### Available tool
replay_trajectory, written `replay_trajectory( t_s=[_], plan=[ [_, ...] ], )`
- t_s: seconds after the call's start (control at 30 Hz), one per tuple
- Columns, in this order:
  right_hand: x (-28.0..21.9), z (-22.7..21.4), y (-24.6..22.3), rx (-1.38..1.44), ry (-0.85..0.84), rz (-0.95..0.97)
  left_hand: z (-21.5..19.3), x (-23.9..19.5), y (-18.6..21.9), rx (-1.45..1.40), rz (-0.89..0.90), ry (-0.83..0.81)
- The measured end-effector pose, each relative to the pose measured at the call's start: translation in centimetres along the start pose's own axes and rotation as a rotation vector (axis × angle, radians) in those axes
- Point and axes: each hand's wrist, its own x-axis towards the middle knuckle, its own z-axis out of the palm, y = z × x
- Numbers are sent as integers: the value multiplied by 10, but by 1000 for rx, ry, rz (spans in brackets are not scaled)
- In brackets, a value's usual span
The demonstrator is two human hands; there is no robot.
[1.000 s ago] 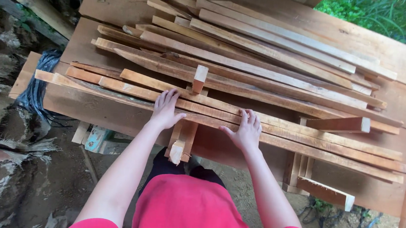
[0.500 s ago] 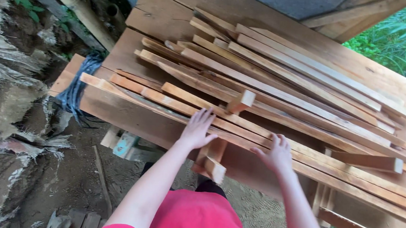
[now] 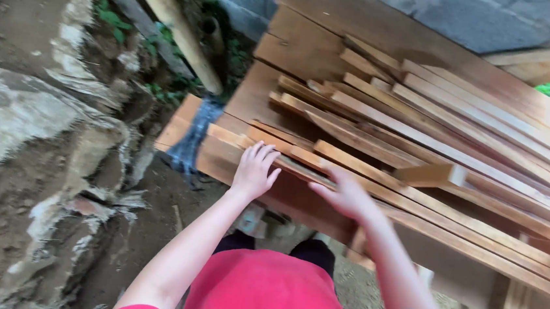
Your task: The person gathers several thin wooden planks on a workbench and secures them into a bundle using a black strap. They wrap the strap around the planks, pull it tight, and tie a knot to hold the bundle together. The person then lifts the tied bundle and places it on a nearby stack of similar wood.
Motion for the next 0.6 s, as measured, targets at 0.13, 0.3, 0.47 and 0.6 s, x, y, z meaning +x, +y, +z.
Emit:
replay_trajectory(
  t_s=[0.13, 0.3, 0.47, 0.6],
  plan=[
    [77, 95, -36, -129, 95, -56, -28, -17, -51, 45, -23, -133],
    [116, 166, -81, 150, 287, -124, -43, -22, -92, -235, -61, 30],
    [115, 207, -111, 191, 128, 13, -15, -38, -175, -318, -537, 220],
    [135, 229, -124, 216, -29, 129, -6, -47, -223, -189, -860, -32]
  ],
)
